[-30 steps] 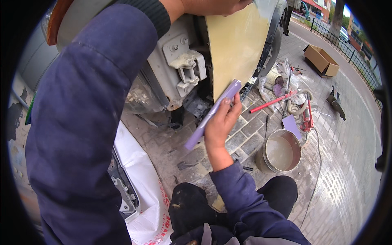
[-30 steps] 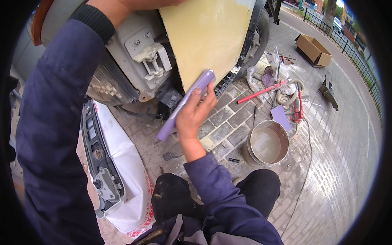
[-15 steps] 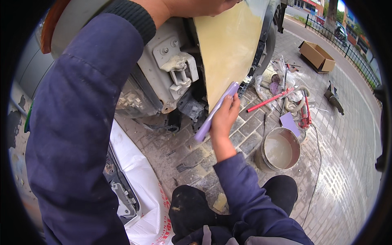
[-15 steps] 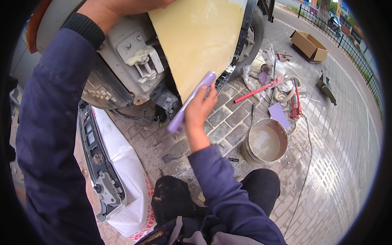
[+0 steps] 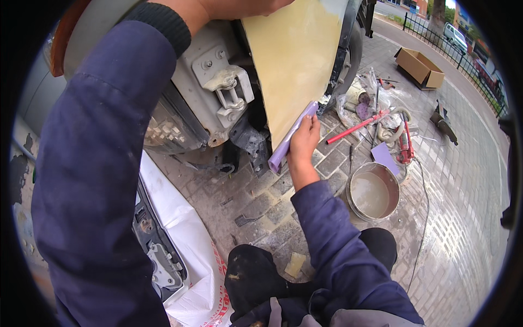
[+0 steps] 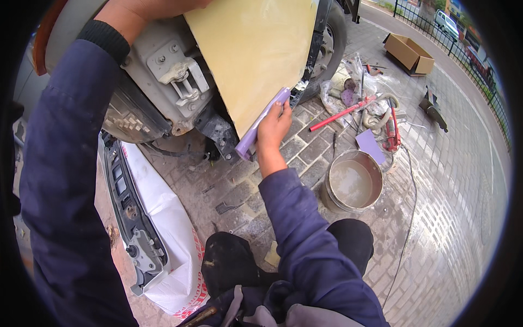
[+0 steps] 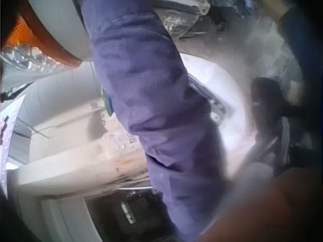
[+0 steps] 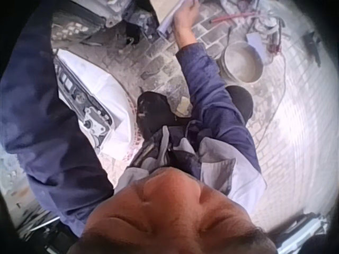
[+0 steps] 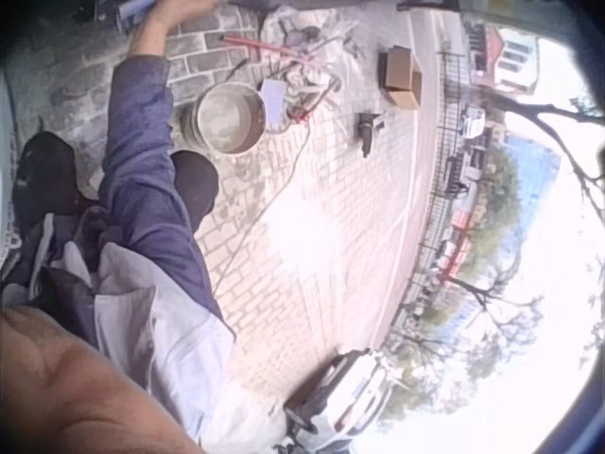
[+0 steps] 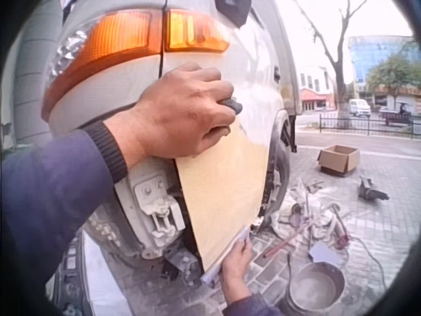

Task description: The person sands a yellow filler patch on the front fender of a white vehicle using a purple sanding block. They hold a dark cloth in the left hand and repeatedly rub the sanding block over the patch, occasionally dipping the block into a bucket of water.

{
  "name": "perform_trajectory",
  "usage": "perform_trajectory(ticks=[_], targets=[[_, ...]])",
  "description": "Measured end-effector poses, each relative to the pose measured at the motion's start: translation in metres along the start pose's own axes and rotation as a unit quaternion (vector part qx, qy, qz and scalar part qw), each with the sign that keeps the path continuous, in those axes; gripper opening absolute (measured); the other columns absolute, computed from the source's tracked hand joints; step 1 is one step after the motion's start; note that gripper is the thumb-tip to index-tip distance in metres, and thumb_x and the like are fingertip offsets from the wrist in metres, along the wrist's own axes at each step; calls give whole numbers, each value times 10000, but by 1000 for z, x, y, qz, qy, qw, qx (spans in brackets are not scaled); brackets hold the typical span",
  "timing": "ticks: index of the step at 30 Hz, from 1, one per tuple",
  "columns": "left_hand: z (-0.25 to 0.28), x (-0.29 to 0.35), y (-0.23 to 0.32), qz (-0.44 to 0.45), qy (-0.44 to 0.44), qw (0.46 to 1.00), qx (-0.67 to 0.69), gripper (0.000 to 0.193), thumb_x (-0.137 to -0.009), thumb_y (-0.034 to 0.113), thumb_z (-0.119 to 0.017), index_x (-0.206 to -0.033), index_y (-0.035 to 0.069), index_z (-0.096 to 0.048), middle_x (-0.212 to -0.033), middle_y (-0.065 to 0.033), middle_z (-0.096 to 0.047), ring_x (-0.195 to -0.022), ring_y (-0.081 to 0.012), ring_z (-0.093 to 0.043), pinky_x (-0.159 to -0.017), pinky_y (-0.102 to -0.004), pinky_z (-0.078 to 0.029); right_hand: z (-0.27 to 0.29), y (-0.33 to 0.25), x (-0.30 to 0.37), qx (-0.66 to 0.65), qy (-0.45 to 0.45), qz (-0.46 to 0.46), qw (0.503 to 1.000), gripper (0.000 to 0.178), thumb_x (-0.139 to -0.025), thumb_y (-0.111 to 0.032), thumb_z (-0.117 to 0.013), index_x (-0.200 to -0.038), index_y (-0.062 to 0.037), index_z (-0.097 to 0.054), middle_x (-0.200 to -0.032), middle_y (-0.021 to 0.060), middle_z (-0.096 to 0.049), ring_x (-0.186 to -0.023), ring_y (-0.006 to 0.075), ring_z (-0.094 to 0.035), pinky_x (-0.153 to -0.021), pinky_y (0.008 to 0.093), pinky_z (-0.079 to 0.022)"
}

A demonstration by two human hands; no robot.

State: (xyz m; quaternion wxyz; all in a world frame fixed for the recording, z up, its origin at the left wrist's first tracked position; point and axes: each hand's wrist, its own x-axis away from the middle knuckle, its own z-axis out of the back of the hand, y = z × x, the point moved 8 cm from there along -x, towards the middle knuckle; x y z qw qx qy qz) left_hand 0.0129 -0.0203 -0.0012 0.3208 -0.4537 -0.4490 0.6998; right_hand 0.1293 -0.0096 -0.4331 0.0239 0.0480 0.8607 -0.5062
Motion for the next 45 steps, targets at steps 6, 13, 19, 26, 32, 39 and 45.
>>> perform_trajectory(ticks=[6, 13, 19, 26, 32, 39, 45], targets=[[1, 0, -1, 8, -9, 1000, 1, 126, -861, 247, -780, -780, 159, -738, -938, -17, -658, -1001, -232, -667, -894, -410, -535, 41, 7, 0, -41, 44, -28, 998, 537, -1192, -271, -531, -1621, 49, -487, -1390, 115, -652, -1167, 174, -633, -1052, 332, -509], [1, 0, -1, 3, -11, 1000, 4, 135, -859, 250, -793, -779, 158, -734, -938, -25, -657, -991, -237, -666, -898, -411, -537, 49, 26, 97, 68, 11, -46, 997, 574, -1200, -313, -531, -1645, 46, -485, -1443, 172, -652, -1306, 245, -618, -1134, 381, -483], [1, -4, 0, 11, -21, 1000, -3, 130, -822, 219, -828, -791, 137, -731, -937, -51, -649, -975, -271, -665, -896, -421, -546, 21, 11, 102, 218, -26, 4, 976, 561, -1205, -331, -504, -1593, 72, -548, -1454, 254, -640, -1364, 346, -603, -1172, 398, -444], [4, -8, 5, 2, -8, 1000, 3, 113, -794, 200, -835, -798, 130, -746, -923, -61, -650, -965, -280, -666, -897, -427, -553, 8, -14, 51, 158, -25, -25, 987, 494, -1176, -308, -477, -1282, 128, -684, -1148, 385, -713, -1110, 539, -684, -1022, 578, -505], [4, -10, 6, 5, -18, 1000, 3, 112, -778, 199, -841, -798, 128, -756, -914, -67, -659, -951, -285, -669, -879, -431, -562, 7, -51, 84, 265, 17, 163, 950, 451, -1169, -267, -473, -1279, 128, -661, -1075, 365, -714, -1064, 546, -673, -977, 599, -503], [6, -14, 7, 15, -11, 1000, -4, 122, -768, 197, -840, -786, 122, -745, -915, -70, -663, -945, -292, -666, -860, -438, -559, 7, -21, 54, 244, -44, 1, 969, 458, -1158, -239, -502, -1360, 148, -639, -1202, 386, -682, -1121, 556, -642, -1008, 603, -497], [6, -16, 8, 12, -18, 999, 26, 128, -767, 189, -835, -769, 114, -731, -913, -78, -665, -926, -295, -660, -837, -441, -553, 11, -37, 76, 269, -1, 117, 956, 432, -1153, -266, -495, -1219, 118, -682, -1079, 388, -714, -1058, 569, -681, -965, 631, -508]])
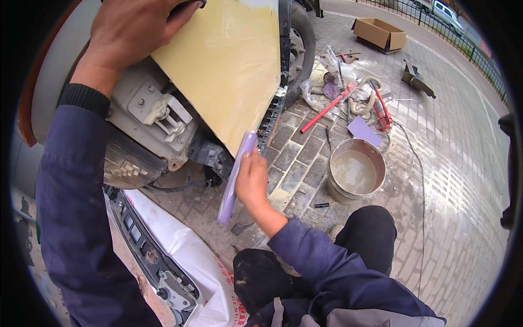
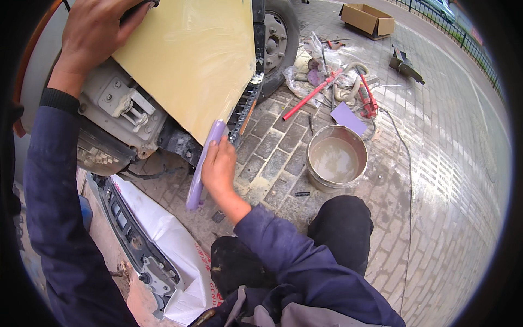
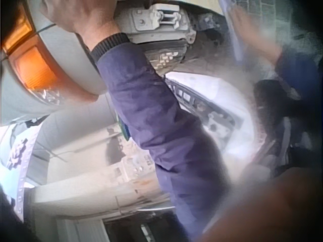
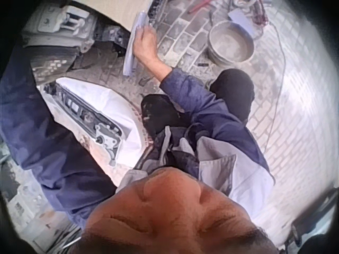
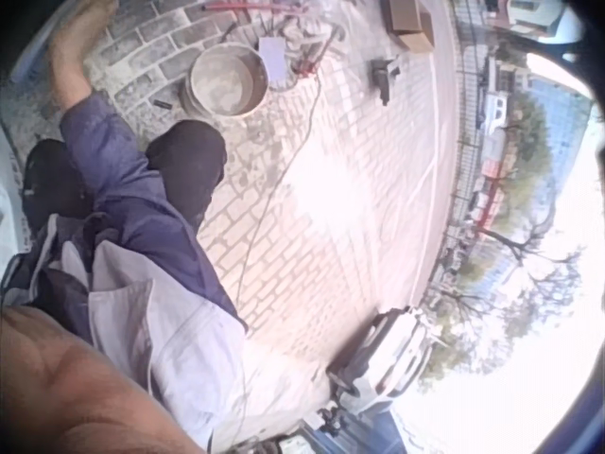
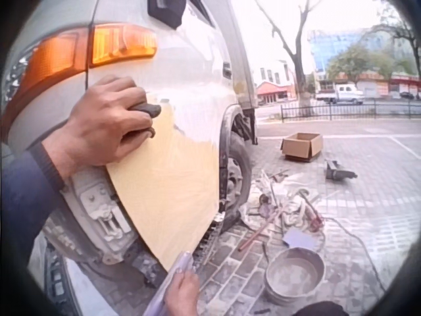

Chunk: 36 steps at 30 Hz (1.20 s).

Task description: The person sands a yellow filler patch on the front fender of a white vehicle using a purple sanding block. They hold a dark cloth in the left hand and repeatedly rub the sanding block over the patch, occasionally dipping the block into a bucket of water.

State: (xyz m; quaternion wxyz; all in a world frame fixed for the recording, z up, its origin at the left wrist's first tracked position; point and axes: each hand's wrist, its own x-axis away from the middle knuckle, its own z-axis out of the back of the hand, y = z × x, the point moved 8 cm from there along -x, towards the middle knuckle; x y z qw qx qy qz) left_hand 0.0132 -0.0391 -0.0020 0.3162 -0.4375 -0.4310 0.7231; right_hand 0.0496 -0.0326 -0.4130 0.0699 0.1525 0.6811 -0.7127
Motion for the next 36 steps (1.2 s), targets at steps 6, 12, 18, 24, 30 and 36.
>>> perform_trajectory(ticks=[6, 12, 18, 24, 30, 36], targets=[[1, 2, 1, 6, 3, 1000, -23, 122, -772, 198, -839, -782, 118, -748, -916, -74, -665, -934, -289, -664, -847, -439, -560, -14, 19, -6, -51, -97, -127, 986, 433, -1142, -216, -525, -1309, 161, -660, -1154, 404, -683, -1144, 556, -663, -976, 628, -496], [2, 3, -1, 5, 11, 1000, -15, 119, -770, 204, -843, -793, 128, -754, -917, -68, -662, -941, -287, -667, -851, -436, -558, -2, -2, 12, 6, -19, -1, 1000, 444, -1157, -252, -466, -1195, 133, -685, -1055, 402, -718, -1034, 575, -704, -904, 633, -527], [1, 3, -2, -7, 3, 1000, -22, 123, -766, 207, -843, -799, 132, -751, -914, -62, -654, -951, -285, -668, -859, -429, -552, -6, 8, 9, -10, -34, -39, 999, 484, -1195, -311, -447, -1267, 111, -672, -1100, 343, -713, -1042, 484, -707, -933, 532, -531], [-2, 4, -2, 8, 14, 1000, -19, 126, -769, 207, -842, -788, 131, -743, -916, -57, -655, -953, -277, -669, -865, -424, -551, -8, 11, 3, -33, -97, -92, 990, 494, -1190, -325, -439, -1251, 109, -668, -1061, 356, -714, -1012, 523, -698, -925, 571, -537], [0, 5, -2, 1, 16, 1000, -27, 119, -775, 211, -835, -787, 138, -742, -910, -52, -655, -950, -266, -672, -877, -424, -551, -5, 7, 21, 5, -87, -44, 995, 462, -1176, -276, -485, -1388, 105, -639, -1273, 416, -654, -1207, 544, -635, -1022, 610, -468], [1, 5, -3, -5, 7, 1000, -18, 132, -797, 229, -840, -784, 144, -740, -928, -40, -661, -964, -251, -675, -907, -424, -550, -10, 9, -15, -45, -100, -115, 987, 452, -1178, -264, -489, -1250, 135, -688, -1029, 315, -747, -946, 486, -721, -896, 526, -551]])
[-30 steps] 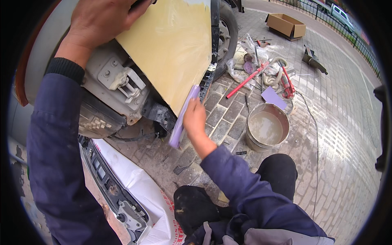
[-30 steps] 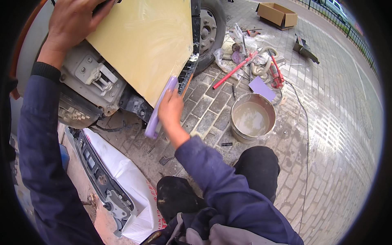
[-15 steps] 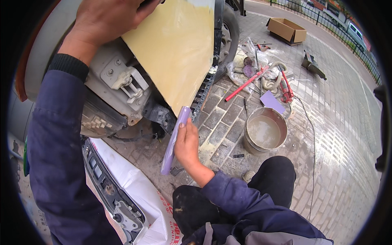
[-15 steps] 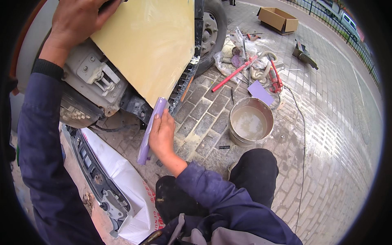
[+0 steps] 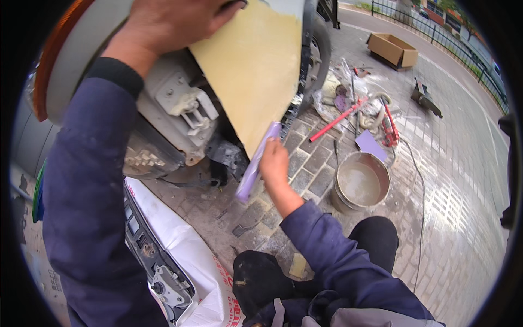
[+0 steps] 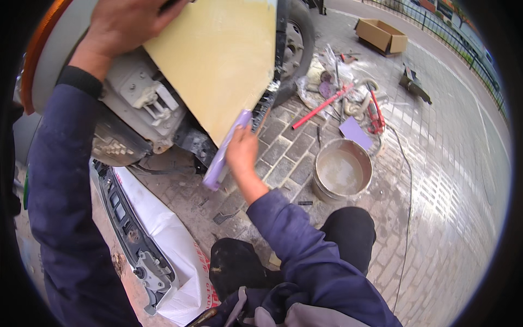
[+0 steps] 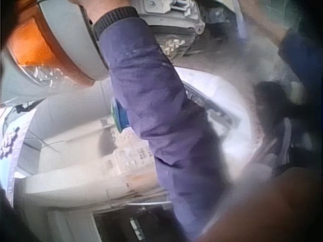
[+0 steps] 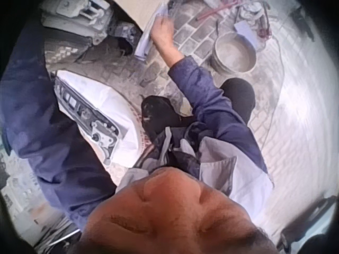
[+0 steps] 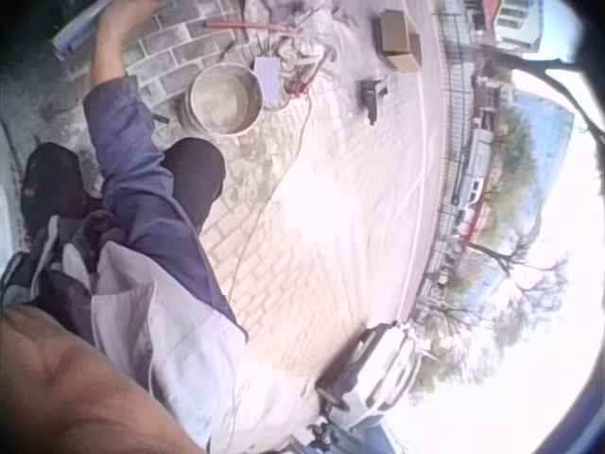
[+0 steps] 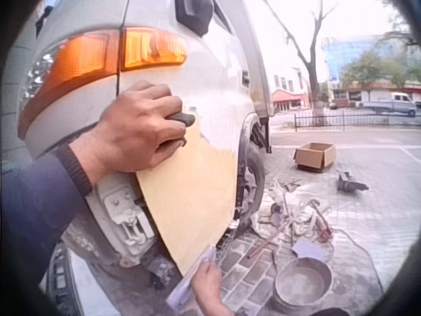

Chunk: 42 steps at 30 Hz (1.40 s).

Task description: The person sands a yellow filler patch on the front fender of a white vehicle using a purple sanding block. They hold a dark cloth in the left hand and repeatedly rub the sanding block over the patch, occasionally dipping the block into a bucket of water.

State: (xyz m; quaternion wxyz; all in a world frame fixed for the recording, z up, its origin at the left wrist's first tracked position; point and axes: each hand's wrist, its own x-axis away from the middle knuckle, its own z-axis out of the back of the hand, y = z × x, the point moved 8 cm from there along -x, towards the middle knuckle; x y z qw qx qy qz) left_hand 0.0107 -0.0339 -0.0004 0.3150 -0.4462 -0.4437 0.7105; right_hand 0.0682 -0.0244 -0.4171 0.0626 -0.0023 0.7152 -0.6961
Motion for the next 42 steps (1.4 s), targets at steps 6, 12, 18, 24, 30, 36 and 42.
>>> perform_trajectory(ticks=[6, 12, 18, 24, 30, 36, 42], targets=[[0, 3, -8, 16, -10, 999, 31, 186, -839, 285, -823, -757, 159, -713, -927, -27, -655, -957, -233, -672, -883, -415, -534, -2, -81, 27, 1, 111, 253, 961, 510, -1160, -231, -558, -1505, 144, -544, -1324, 331, -629, -1285, 477, -568, -1131, 527, -438], [2, 4, -12, 22, -8, 998, 53, 188, -821, 310, -813, -742, 170, -716, -902, -17, -646, -954, -228, -673, -852, -419, -533, -1, -118, -47, -30, 42, 195, 980, 546, -1176, -269, -541, -1529, 148, -539, -1337, 261, -660, -1211, 299, -629, -1101, 403, -477], [2, 6, -13, 21, 9, 998, 63, 171, -792, 281, -769, -683, 167, -703, -862, -20, -658, -911, -224, -677, -793, -421, -534, 9, -154, -23, -47, 160, 312, 935, 451, -1134, -214, -572, -1338, 179, -656, -997, 288, -691, -975, 397, -680, -936, 478, -531], [0, 8, -12, 24, 9, 998, 63, 153, -788, 254, -750, -672, 158, -719, -852, -28, -676, -904, -229, -685, -796, -416, -539, 8, -160, -71, -72, 68, 222, 970, 482, -1143, -204, -536, -1419, 181, -623, -915, 271, -737, -832, 393, -693, -895, 462, -567], [-2, 6, -14, 29, -5, 998, 55, 133, -771, 237, -738, -670, 151, -738, -842, -28, -692, -906, -237, -694, -794, -419, -542, 3, -158, -45, -36, 118, 286, 950, 532, -1170, -283, -562, -1554, 85, -571, -1318, 229, -689, -1153, 265, -653, -1041, 405, -513], [-1, 6, -14, 32, -2, 997, 76, 127, -768, 239, -737, -671, 157, -732, -845, -17, -689, -917, -227, -689, -795, -416, -540, 4, -142, -92, -153, 76, 213, 962, 535, -1155, -279, -573, -1557, 73, -552, -1251, 178, -717, -1111, 239, -663, -1016, 396, -524], [-1, 7, -13, 23, 6, 998, 63, 128, -771, 249, -742, -672, 171, -722, -857, -11, -681, -941, -219, -679, -819, -405, -534, 4, -167, -30, -79, 108, 247, 960, 533, -1149, -260, -570, -1523, 120, -579, -1421, 345, -617, -1320, 451, -599, -1173, 497, -443]])
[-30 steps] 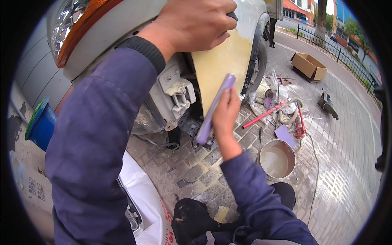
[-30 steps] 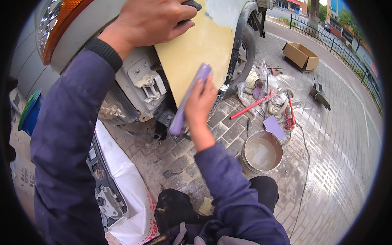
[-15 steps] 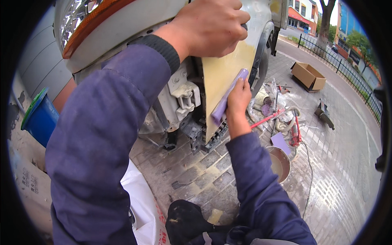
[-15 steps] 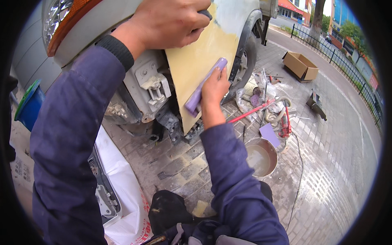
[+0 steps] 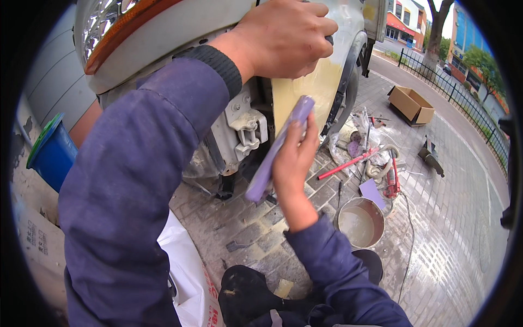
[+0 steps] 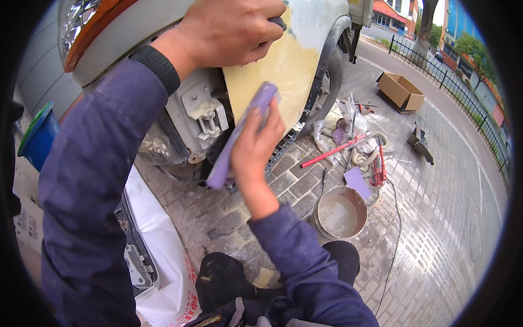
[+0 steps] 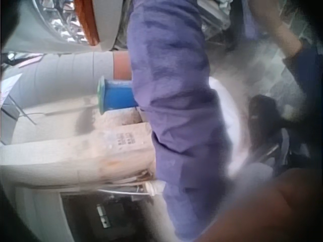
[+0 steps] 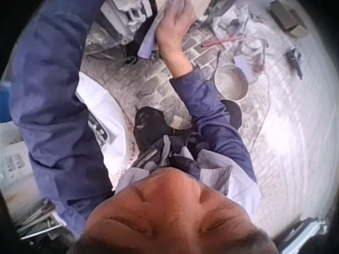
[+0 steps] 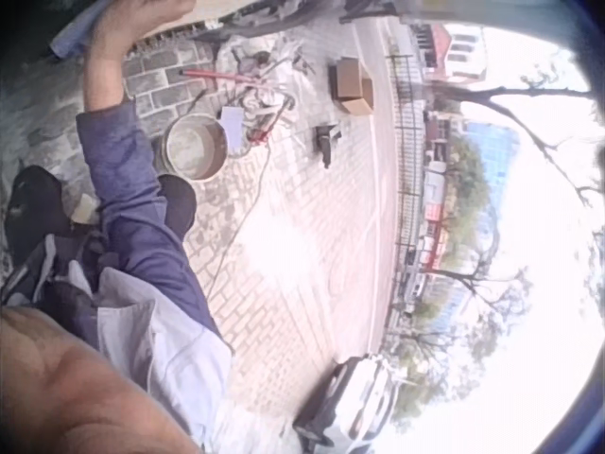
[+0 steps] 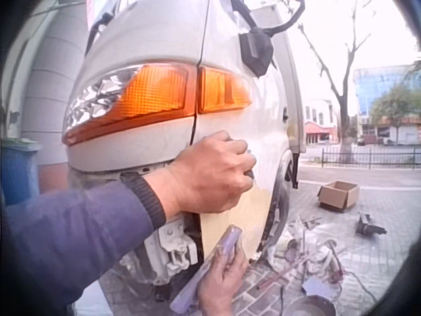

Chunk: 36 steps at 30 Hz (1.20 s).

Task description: The person sands a yellow filler patch on the front fender of a white vehicle using a purple sanding block. They hold a dark cloth in the left hand and repeatedly rub the sanding block over the patch, occasionally dipping the block into a bucket of water.

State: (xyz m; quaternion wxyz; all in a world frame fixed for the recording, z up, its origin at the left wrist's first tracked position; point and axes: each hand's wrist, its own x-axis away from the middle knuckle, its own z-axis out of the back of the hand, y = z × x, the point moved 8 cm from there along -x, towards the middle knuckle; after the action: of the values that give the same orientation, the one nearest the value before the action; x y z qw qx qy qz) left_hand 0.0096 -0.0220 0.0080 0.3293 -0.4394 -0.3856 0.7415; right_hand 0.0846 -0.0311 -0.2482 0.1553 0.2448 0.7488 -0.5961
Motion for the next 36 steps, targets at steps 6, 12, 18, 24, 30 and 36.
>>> perform_trajectory(ticks=[6, 12, 18, 24, 30, 36], targets=[[1, 1, 1, 0, 3, 1000, 4, 132, -772, 253, -743, -670, 171, -722, -855, -11, -679, -931, -219, -677, -818, -403, -533, -5, 63, -44, -49, 6, -117, 992, 513, -1171, -283, -554, -1515, 98, -574, -1307, 258, -708, -1179, 344, -678, -1080, 436, -512], [-1, 1, 0, 1, 8, 1000, -1, 127, -773, 244, -740, -671, 168, -728, -848, -14, -687, -907, -219, -683, -810, -408, -538, -2, 1, 15, 76, -32, 8, 997, 511, -1187, -266, -524, -1598, 37, -511, -1409, 183, -598, -1125, 217, -582, -1023, 345, -484], [0, 2, 1, 9, 14, 1000, -2, 126, -779, 231, -735, -676, 160, -734, -841, -18, -691, -910, -220, -688, -810, -412, -540, 2, 26, -16, -1, -10, -12, 1000, 496, -1168, -280, -548, -1493, 93, -572, -1412, 309, -604, -1331, 397, -575, -1183, 487, -416], [0, 3, 1, 5, 26, 1000, -7, 130, -781, 224, -730, -669, 159, -731, -833, -19, -689, -908, -222, -691, -803, -414, -541, 1, 31, 3, 76, -16, -5, 997, 529, -1190, -299, -528, -1606, 26, -505, -1380, 205, -619, -1199, 276, -618, -1081, 380, -482], [1, 4, 1, 10, 20, 1000, 3, 137, -781, 227, -730, -660, 164, -722, -829, -10, -686, -905, -220, -689, -797, -411, -536, 3, 56, -7, -45, -7, -55, 997, 489, -1185, -290, -542, -1533, 53, -551, -1306, 165, -669, -1133, 213, -630, -1019, 358, -507], [1, 2, 1, 4, 24, 1000, -12, 145, -779, 227, -732, -650, 165, -714, -823, -12, -683, -897, -219, -687, -793, -403, -534, 4, 40, 18, -15, -15, -46, 999, 551, -1176, -298, -527, -1556, 101, -536, -1404, 306, -588, -1300, 412, -598, -1167, 467, -446]])
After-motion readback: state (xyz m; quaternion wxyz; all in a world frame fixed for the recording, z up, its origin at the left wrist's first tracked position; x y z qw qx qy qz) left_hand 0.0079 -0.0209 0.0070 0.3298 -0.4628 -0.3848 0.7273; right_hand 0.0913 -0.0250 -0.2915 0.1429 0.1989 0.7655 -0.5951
